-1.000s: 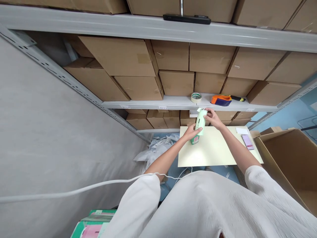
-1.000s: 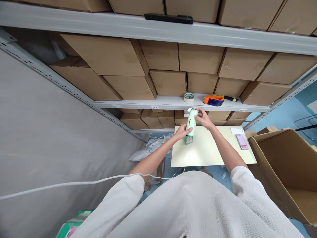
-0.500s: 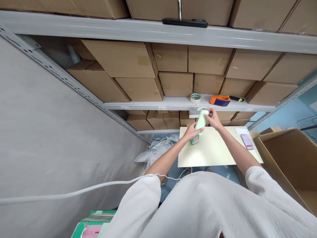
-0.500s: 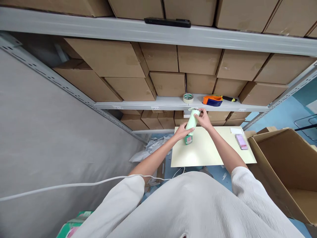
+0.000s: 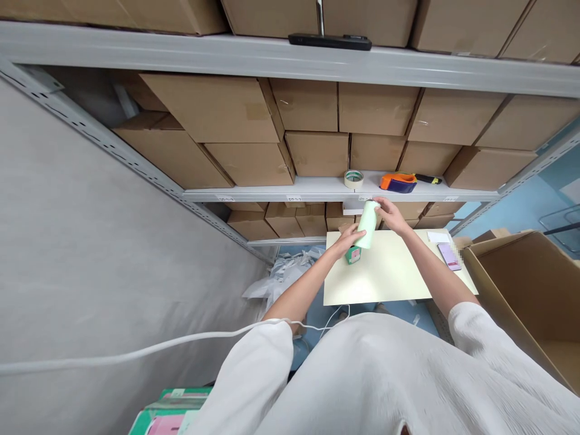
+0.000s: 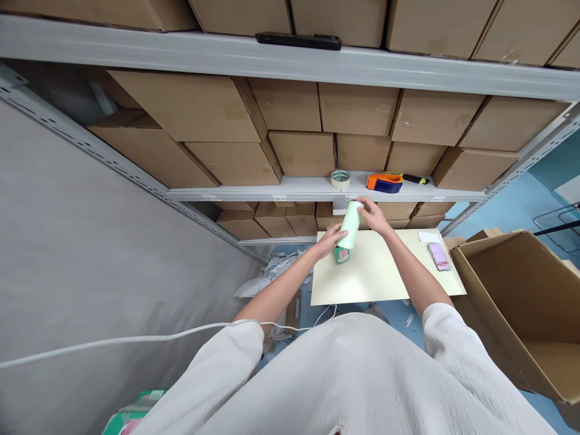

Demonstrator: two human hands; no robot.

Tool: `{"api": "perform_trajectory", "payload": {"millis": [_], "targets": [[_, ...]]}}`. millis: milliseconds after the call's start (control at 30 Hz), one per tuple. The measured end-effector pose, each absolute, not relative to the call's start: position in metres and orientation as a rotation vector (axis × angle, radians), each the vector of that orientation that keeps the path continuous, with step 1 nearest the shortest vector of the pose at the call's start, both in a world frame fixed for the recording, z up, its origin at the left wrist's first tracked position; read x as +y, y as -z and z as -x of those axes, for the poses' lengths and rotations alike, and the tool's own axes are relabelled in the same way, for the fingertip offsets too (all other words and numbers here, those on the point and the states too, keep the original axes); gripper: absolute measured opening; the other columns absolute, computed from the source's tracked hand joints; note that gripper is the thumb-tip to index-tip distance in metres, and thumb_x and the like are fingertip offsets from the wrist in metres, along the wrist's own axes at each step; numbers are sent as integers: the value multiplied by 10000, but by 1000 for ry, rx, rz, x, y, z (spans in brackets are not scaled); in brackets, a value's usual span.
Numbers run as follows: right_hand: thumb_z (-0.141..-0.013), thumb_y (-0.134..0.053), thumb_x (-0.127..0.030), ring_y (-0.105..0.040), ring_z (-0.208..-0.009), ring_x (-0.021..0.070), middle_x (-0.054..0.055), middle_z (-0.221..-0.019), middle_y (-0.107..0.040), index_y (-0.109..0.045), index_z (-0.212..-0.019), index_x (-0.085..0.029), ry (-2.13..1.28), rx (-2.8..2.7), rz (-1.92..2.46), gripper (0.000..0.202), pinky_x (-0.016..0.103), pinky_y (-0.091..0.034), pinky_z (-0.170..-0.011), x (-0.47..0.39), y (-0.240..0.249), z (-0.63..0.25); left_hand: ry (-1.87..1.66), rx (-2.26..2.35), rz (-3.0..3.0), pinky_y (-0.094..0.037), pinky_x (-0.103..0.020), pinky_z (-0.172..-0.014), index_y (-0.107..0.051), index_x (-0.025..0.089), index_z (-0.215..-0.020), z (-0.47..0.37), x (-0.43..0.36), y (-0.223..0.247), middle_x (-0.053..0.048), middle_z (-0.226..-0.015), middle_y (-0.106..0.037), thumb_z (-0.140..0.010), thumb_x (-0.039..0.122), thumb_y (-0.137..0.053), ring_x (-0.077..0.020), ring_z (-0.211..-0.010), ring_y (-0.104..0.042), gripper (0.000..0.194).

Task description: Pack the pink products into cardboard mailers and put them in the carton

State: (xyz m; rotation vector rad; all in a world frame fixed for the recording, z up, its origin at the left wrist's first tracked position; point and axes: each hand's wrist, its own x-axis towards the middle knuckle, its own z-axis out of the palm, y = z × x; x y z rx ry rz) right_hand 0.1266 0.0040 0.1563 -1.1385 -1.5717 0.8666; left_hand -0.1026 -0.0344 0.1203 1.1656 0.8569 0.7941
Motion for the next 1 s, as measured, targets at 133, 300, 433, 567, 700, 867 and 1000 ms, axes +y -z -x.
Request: {"api": "perform_trajectory", "payload": {"millis": [133, 300, 433, 567, 700, 867, 1000], "targets": [[-891, -739, -610, -654, -1295, 314, 118, -1395, -714, -731, -1264, -246, -811, -1581, 1221, 522, 521, -513, -1170, 0, -160, -119, -714, 856, -1102, -563, -314, -829, -728, 167, -1227, 98, -37, -118, -104, -1136, -783, -784, 587, -895, -254, -1012, -726, 633], [-861, -765, -551, -698, -1189, 310, 108, -1284, -757, -755, -1222, -239, -700, -1566, 1345, 478, 520, -562, -1094, -6, -158, -111, -689, 988, -1152, -563, -328, -785, -733, 166, -1128, 98, -39, -120, -102, -1069, -781, -704, 565, -972, -255, -938, -725, 629], [-882, -730, -496, -688, -1237, 314, 95, -1340, -754, -754, -1278, -257, -653, -1623, 1348, 463, 533, -543, -1129, -10, -158, -110, -758, 953, -1140, -588, -357, -903, -701, 192, -1228, 99, -40, -122, -114, -1194, -782, -749, 548, -952, -279, -1082, -735, 648], [-917, -690, -437, -636, -1346, 312, 74, -1449, -719, -718, -1401, -290, -617, -1724, 1320, 507, 539, -512, -1180, -13, -158, -109, -788, 950, -1017, -596, -397, -972, -656, 208, -1292, 95, -41, -122, -116, -1220, -777, -830, 553, -889, -288, -1153, -736, 622], [-953, -689, -460, -604, -1387, 331, 81, -1464, -707, -721, -1417, -305, -490, -1835, 1311, 490, 577, -474, -1220, -17, -158, -107, -793, 924, -981, -592, -403, -978, -649, 191, -1296, 91, -42, -120, -118, -1196, -778, -781, 506, -946, -287, -1128, -740, 673], [-1042, -595, -581, -504, -1514, 326, 93, -1620, -568, -732, -1414, -327, -427, -1905, 1202, 471, 568, -384, -1303, -25, -158, -103, -771, 844, -941, -585, -373, -944, -690, 192, -1243, 95, -41, -122, -116, -1215, -779, -780, 554, -934, -281, -1138, -731, 637], [-1036, -600, -624, -457, -1545, 349, 91, -1632, -547, -739, -1405, -351, -467, -1923, 1199, 480, 598, -350, -1313, -31, -160, -103, -800, 861, -930, -592, -344, -907, -667, 225, -1333, 98, -38, -126, -104, -1278, -769, -811, 511, -911, -270, -1156, -733, 644]]}}
